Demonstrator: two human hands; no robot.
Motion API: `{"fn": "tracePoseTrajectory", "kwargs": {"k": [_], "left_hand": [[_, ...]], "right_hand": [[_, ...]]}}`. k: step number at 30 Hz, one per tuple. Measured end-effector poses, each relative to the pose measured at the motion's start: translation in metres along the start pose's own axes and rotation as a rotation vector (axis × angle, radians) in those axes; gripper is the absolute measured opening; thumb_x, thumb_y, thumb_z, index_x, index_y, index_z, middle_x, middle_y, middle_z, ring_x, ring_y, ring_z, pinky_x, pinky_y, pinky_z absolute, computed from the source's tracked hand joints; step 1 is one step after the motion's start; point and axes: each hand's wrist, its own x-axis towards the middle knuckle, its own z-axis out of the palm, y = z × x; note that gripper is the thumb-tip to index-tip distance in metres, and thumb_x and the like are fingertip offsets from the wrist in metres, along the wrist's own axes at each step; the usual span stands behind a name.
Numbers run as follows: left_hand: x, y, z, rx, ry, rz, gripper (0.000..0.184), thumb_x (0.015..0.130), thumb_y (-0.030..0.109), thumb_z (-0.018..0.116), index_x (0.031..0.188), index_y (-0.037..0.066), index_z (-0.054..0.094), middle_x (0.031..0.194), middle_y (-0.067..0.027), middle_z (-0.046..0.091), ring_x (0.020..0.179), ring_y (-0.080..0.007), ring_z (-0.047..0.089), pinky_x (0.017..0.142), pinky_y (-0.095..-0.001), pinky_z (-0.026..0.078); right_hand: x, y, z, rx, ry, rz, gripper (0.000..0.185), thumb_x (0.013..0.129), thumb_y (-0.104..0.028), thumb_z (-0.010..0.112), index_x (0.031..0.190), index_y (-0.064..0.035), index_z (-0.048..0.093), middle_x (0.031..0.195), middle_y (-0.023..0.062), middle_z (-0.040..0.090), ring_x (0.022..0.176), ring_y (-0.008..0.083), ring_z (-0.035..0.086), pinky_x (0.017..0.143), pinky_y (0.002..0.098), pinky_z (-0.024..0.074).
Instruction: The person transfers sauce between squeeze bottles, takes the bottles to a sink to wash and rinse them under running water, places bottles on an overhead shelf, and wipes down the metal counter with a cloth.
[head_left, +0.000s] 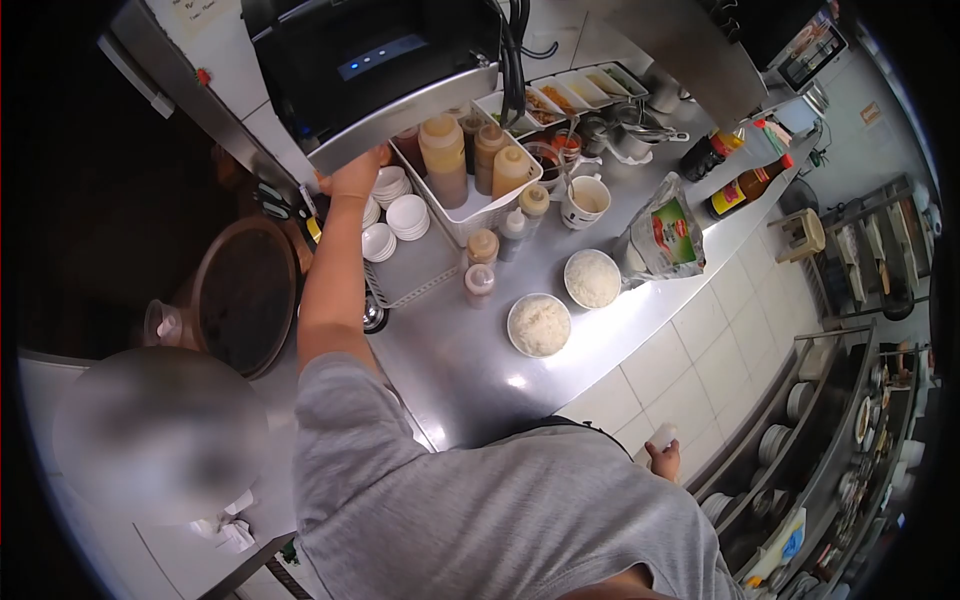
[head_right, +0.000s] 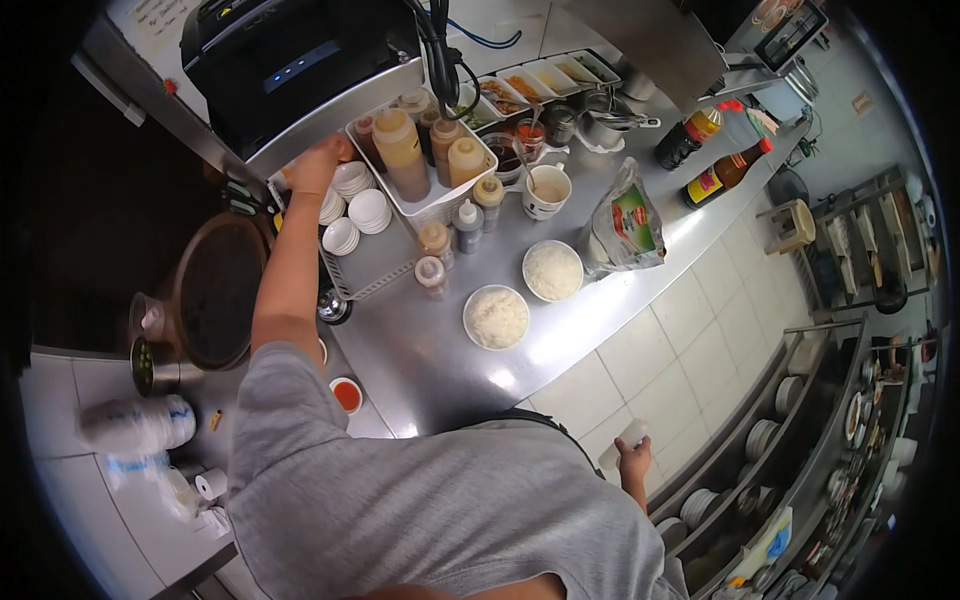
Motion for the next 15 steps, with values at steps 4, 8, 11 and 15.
{"fn": "tracePoseTrajectory", "kwargs": {"k": [4,8,11,15], "left_hand": [[0.001,0.000,0.003,-0.128,-0.058,-0.346,0.024,0.083,0.027,0.057,0.099,0.012,0.066,0.098,-0.0122,0.067,0.094,-0.0326,0.063,0.085,-0.0440,0.048],[-0.016,0.014,-0.063,-0.682,0.270,-0.571,0.031,0.083,0.010,0.060,0.111,-0.003,0.055,0.106,-0.0179,0.060,0.098,-0.0278,0.059,0.084,-0.0383,0.047],[-0.053,0.066,-0.130,-0.865,0.414,-0.616,0.038,0.087,0.004,0.061,0.120,-0.005,0.046,0.120,-0.0145,0.051,0.107,-0.0252,0.054,0.089,-0.0345,0.047],[-0.130,0.131,-0.180,-1.021,0.219,-0.582,0.034,0.087,0.000,0.059,0.119,-0.003,0.048,0.125,-0.0142,0.050,0.112,-0.0226,0.051,0.091,-0.0352,0.045]], "right_hand": [[0.001,-0.018,0.007,0.063,0.045,-0.099,0.062,0.069,-0.021,0.080,0.117,0.0031,0.048,0.100,0.0231,0.064,0.092,0.0313,0.064,0.081,0.0395,0.0492],[-0.006,-0.111,0.008,0.414,-0.003,-0.328,0.054,0.074,-0.010,0.077,0.117,0.0012,0.047,0.104,0.0170,0.062,0.095,0.0266,0.062,0.083,0.0364,0.0500],[-0.021,-0.192,0.013,0.339,-0.102,-0.393,0.061,0.072,-0.010,0.078,0.122,-0.0015,0.045,0.106,0.0122,0.061,0.094,0.0210,0.062,0.081,0.0332,0.0519],[-0.014,-0.261,0.033,0.208,-0.106,-0.668,0.069,0.070,-0.017,0.080,0.126,-0.0026,0.043,0.097,0.0163,0.062,0.086,0.0221,0.064,0.075,0.0318,0.0518]]}}
